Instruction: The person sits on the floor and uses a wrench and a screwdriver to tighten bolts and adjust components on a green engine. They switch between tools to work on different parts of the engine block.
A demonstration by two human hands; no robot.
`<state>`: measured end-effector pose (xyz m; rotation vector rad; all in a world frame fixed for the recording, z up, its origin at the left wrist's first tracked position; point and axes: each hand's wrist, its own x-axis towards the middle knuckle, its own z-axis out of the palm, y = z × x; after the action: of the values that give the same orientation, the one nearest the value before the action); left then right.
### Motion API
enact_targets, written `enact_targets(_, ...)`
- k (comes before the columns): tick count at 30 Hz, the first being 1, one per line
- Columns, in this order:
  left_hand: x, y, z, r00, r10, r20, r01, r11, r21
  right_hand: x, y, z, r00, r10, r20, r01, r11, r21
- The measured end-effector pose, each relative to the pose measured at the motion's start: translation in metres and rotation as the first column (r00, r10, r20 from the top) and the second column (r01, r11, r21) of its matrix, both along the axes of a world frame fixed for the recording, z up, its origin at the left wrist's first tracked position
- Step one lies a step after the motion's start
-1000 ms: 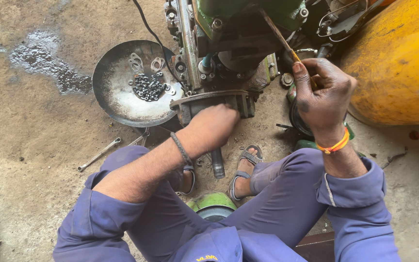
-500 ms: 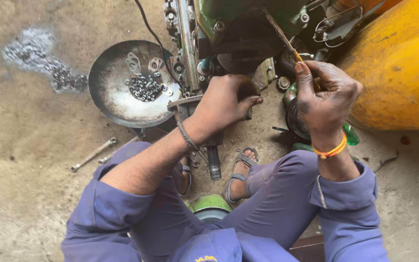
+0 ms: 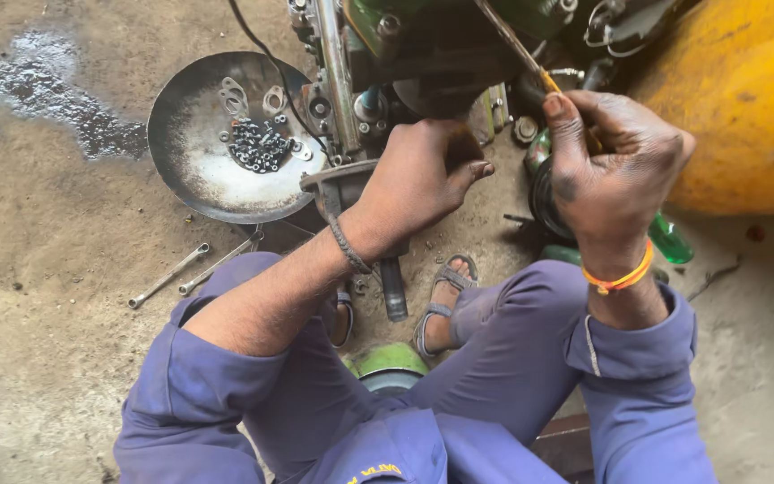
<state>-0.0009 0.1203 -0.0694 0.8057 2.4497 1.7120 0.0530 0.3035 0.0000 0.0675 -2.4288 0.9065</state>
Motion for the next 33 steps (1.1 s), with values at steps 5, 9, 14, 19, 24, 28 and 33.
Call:
enact_targets(5, 0.000, -0.002, 0.003, 1.000, -0.008, -0.001, 0.008, 0.999, 0.034, -0.002, 0.006, -0.001, 0.998, 0.028, -0.062, -0.025, 0.999, 0.046)
enact_targets(9, -0.002, 0.003, 0.004, 1.000, -0.012, -0.003, 0.011, 1.000, -0.019, 0.000, 0.009, -0.002, 1.000, -0.010, 0.011, 0.009, 1.000, 0.015)
enact_targets(14, 0.000, 0.008, 0.002, 0.998, -0.041, 0.039, 0.040, 0.999, 0.029, -0.003, 0.003, 0.007, 0.999, 0.029, -0.032, -0.028, 0.999, 0.024)
enact_targets(19, -0.002, 0.013, 0.002, 0.999, -0.025, 0.036, 0.025, 1.000, 0.005, -0.008, -0.011, 0.006, 0.986, 0.145, -0.084, -0.135, 0.984, 0.119)
enact_targets(24, -0.002, 0.008, -0.004, 1.000, -0.029, -0.008, 0.029, 0.999, -0.034, -0.003, -0.004, 0.007, 0.998, 0.065, -0.015, -0.066, 0.993, -0.100)
enact_targets(28, -0.009, 0.004, -0.008, 1.000, -0.004, -0.007, 0.004, 0.999, -0.046, -0.006, -0.008, -0.002, 0.988, 0.130, -0.079, -0.119, 0.984, 0.135)
enact_targets(33, -0.008, 0.003, 0.004, 0.997, -0.013, 0.077, 0.008, 0.998, 0.060, -0.013, 0.001, -0.010, 0.983, 0.170, 0.068, -0.167, 0.985, -0.049)
